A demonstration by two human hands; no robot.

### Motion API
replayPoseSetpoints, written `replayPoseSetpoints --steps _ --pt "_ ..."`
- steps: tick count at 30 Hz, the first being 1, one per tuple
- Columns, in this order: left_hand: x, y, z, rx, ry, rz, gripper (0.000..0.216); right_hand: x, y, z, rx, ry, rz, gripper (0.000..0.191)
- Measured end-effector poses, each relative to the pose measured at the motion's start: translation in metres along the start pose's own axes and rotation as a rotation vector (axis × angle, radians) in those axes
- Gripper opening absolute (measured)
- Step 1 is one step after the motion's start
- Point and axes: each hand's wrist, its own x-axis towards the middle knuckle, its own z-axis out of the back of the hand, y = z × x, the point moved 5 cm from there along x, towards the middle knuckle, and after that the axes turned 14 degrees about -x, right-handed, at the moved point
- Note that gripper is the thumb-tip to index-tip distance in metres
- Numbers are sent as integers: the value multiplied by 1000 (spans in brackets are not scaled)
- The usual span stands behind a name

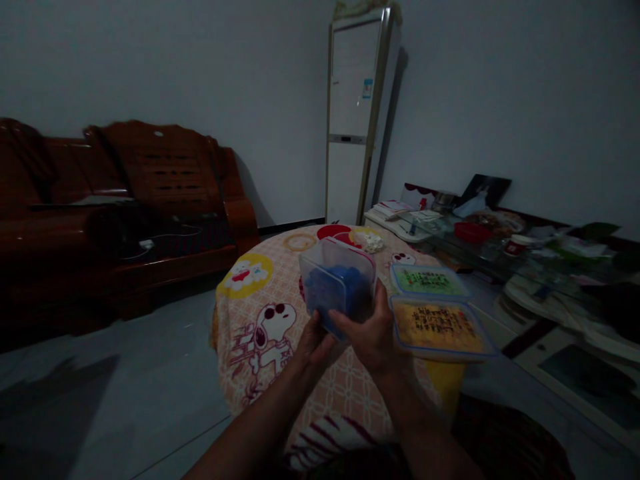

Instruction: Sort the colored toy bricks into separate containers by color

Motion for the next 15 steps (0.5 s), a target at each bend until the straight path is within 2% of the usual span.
replayPoseSetpoints --steps 3,7,9,11,13,15 --pt "2 8 -5 -78 28 -12 62 4 11 1 -96 -25 17 93" --pt "3 9 -12 -74 45 -54 61 10 12 -1 -73 38 3 97" --pt "2 9 -14 -72 47 -46 56 13 7 -2 6 112 -21 85" --pt "1 10 -17 -78 49 -33 53 15 3 -3 92 185 -35 62" --pt "0 11 -20 -89 45 -36 52 16 0 0 119 214 -24 47" --pt "0 12 -21 -102 26 -38 51 18 -1 4 76 206 4 40"
